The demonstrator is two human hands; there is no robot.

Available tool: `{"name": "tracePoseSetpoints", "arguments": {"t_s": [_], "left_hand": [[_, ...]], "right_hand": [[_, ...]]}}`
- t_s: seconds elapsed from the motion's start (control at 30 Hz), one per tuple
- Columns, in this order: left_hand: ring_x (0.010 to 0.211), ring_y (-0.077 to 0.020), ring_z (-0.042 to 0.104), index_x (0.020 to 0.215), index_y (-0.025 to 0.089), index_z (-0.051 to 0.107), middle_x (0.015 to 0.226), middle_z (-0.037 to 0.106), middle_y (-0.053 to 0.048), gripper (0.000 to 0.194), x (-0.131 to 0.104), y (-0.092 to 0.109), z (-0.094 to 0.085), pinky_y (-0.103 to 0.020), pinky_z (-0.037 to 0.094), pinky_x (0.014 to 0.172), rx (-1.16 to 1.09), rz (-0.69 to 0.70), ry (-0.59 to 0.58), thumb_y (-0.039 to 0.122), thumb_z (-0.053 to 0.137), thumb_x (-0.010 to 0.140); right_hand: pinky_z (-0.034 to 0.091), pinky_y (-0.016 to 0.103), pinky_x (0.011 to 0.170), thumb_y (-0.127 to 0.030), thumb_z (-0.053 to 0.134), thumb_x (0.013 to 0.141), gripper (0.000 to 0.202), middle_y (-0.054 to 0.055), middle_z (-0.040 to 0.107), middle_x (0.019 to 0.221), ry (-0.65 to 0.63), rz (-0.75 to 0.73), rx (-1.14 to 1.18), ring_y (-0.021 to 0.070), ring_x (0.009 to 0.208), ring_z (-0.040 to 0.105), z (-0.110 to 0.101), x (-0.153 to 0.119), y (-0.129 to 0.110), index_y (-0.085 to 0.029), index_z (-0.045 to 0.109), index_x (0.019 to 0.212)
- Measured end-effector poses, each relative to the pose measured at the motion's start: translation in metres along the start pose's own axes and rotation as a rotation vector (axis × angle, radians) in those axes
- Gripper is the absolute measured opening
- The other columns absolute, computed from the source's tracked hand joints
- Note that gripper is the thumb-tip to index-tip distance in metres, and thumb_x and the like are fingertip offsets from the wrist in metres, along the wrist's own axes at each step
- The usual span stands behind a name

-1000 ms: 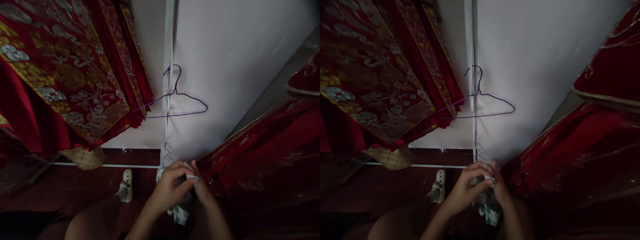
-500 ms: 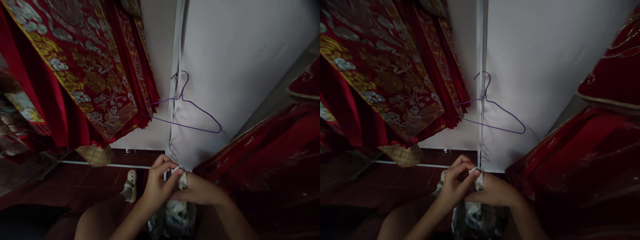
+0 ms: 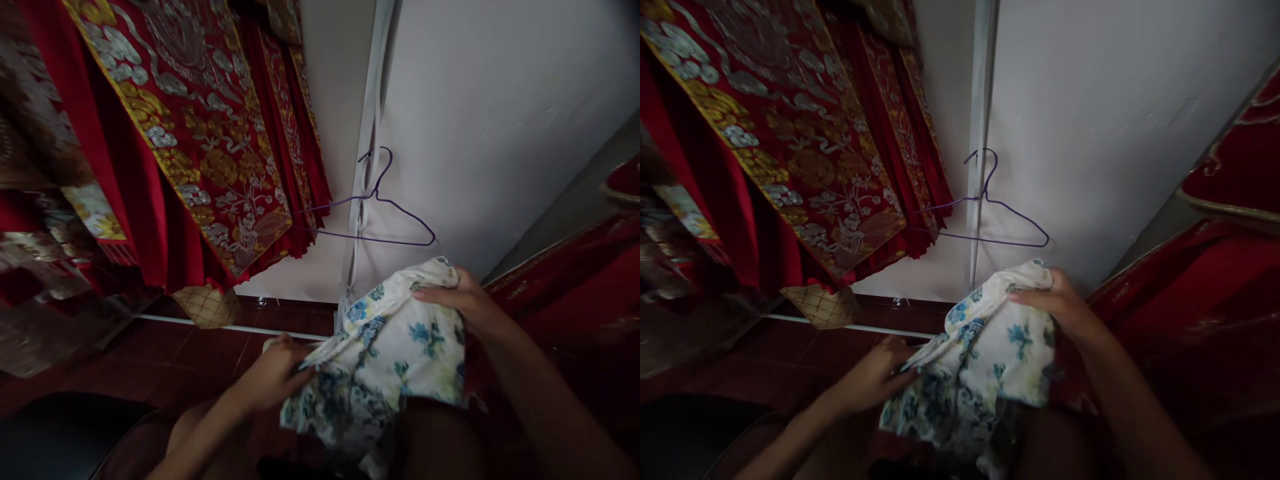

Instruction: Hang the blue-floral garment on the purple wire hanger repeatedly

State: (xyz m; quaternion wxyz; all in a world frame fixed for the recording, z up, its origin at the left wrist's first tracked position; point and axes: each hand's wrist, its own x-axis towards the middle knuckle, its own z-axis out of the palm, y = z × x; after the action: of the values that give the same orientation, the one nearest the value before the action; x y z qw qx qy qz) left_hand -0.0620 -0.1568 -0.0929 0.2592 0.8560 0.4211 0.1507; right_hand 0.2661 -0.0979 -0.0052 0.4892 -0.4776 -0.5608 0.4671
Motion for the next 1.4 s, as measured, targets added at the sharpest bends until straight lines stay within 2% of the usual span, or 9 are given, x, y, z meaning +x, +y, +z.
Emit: {"name": "tracePoseSetpoints", "arguments": {"t_s": [0.1, 0.23, 0.37, 0.53, 0.77, 0.93, 1.07, 1.3, 1.4], "left_hand": [[0.082, -0.0247, 0.062, 0.086, 0.020, 0.072, 0.079, 0.069, -0.007, 0.017, 0.013, -0.023, -0.033, -0.038, 0.038, 0.089, 0.184, 0.007, 0.046, 0.032, 0.060, 0.087], [0.096, -0.0265, 0.064, 0.091, 0.023, 0.075, 0.096, 0.073, -0.009, 0.018, 0.042, -0.038, -0.071, -0.039, 0.038, 0.097, 0.203, 0.034, 0.178, 0.030, 0.059, 0.085], [0.101, -0.0267, 0.065, 0.098, 0.025, 0.075, 0.104, 0.074, -0.009, 0.023, 0.065, -0.034, -0.092, -0.036, 0.044, 0.094, 0.128, -0.028, 0.325, 0.028, 0.055, 0.087], [0.108, -0.0276, 0.065, 0.096, 0.022, 0.075, 0.112, 0.072, -0.009, 0.024, 0.071, -0.027, -0.094, -0.036, 0.045, 0.097, 0.027, 0.035, 0.426, 0.029, 0.054, 0.089], [0.085, -0.0249, 0.068, 0.083, 0.016, 0.071, 0.088, 0.074, -0.008, 0.031, 0.086, -0.020, -0.099, -0.038, 0.052, 0.086, 0.109, -0.045, 0.568, 0.039, 0.052, 0.091], [0.119, -0.0277, 0.062, 0.102, 0.016, 0.069, 0.127, 0.067, -0.012, 0.029, 0.103, -0.011, -0.108, -0.041, 0.047, 0.105, 0.143, 0.057, 0.758, 0.039, 0.060, 0.088], [0.125, -0.0261, 0.057, 0.102, 0.015, 0.065, 0.134, 0.061, -0.015, 0.021, 0.119, 0.009, -0.115, -0.043, 0.045, 0.107, 0.274, 0.209, 0.744, 0.026, 0.049, 0.094], [0.097, -0.0224, 0.064, 0.108, 0.015, 0.061, 0.104, 0.067, -0.011, 0.021, 0.166, 0.035, -0.118, -0.035, 0.050, 0.088, 0.314, 0.304, 0.712, 0.021, 0.044, 0.097], [0.087, -0.0207, 0.063, 0.098, 0.016, 0.063, 0.092, 0.066, -0.008, 0.021, 0.175, 0.028, -0.119, -0.033, 0.049, 0.081, 0.292, 0.302, 0.764, 0.021, 0.043, 0.098]], "right_hand": [[0.034, 0.024, 0.048, -0.016, 0.066, 0.053, 0.016, -0.005, 0.053, 0.057, 0.003, -0.236, -0.266, 0.0128, 0.050, 0.045, -0.007, 0.037, 0.013, -0.019, 0.063, 0.068], [0.042, 0.026, 0.060, -0.014, 0.061, 0.056, 0.054, -0.001, 0.067, 0.080, 0.051, -0.389, -0.424, 0.0153, 0.061, 0.054, 0.012, 0.088, 0.036, -0.019, 0.068, 0.110], [0.043, 0.030, 0.070, -0.016, 0.052, 0.063, 0.031, 0.005, 0.071, 0.082, 0.127, -0.421, -0.480, 0.0206, 0.075, 0.060, 0.033, 0.112, 0.060, -0.018, 0.071, 0.088], [0.037, 0.029, 0.060, -0.023, 0.055, 0.067, 0.009, 0.003, 0.064, 0.063, 0.268, -0.417, -0.635, 0.0203, 0.063, 0.056, 0.012, 0.092, 0.067, -0.020, 0.064, 0.067], [0.034, 0.026, 0.056, -0.037, 0.061, 0.068, 0.018, 0.000, 0.055, 0.056, 0.246, -0.374, -0.705, 0.0176, 0.059, 0.051, -0.016, 0.057, 0.040, -0.020, 0.060, 0.060], [0.034, 0.026, 0.056, -0.040, 0.060, 0.068, 0.021, 0.000, 0.054, 0.056, 0.196, -0.350, -0.669, 0.0176, 0.059, 0.051, -0.010, 0.049, 0.034, -0.020, 0.059, 0.060], [0.035, 0.026, 0.058, -0.038, 0.057, 0.070, 0.020, 0.000, 0.054, 0.056, 0.177, -0.345, -0.634, 0.0173, 0.060, 0.051, 0.001, 0.047, 0.040, -0.020, 0.058, 0.060], [0.038, 0.025, 0.060, -0.025, 0.054, 0.067, 0.009, -0.001, 0.058, 0.062, 0.189, -0.370, -0.568, 0.0166, 0.063, 0.055, 0.021, 0.044, 0.052, -0.019, 0.061, 0.067], [0.044, 0.026, 0.063, -0.020, 0.055, 0.066, 0.035, 0.000, 0.064, 0.071, 0.295, -0.429, -0.477, 0.0177, 0.066, 0.060, 0.021, 0.035, 0.055, -0.018, 0.068, 0.099]]}}
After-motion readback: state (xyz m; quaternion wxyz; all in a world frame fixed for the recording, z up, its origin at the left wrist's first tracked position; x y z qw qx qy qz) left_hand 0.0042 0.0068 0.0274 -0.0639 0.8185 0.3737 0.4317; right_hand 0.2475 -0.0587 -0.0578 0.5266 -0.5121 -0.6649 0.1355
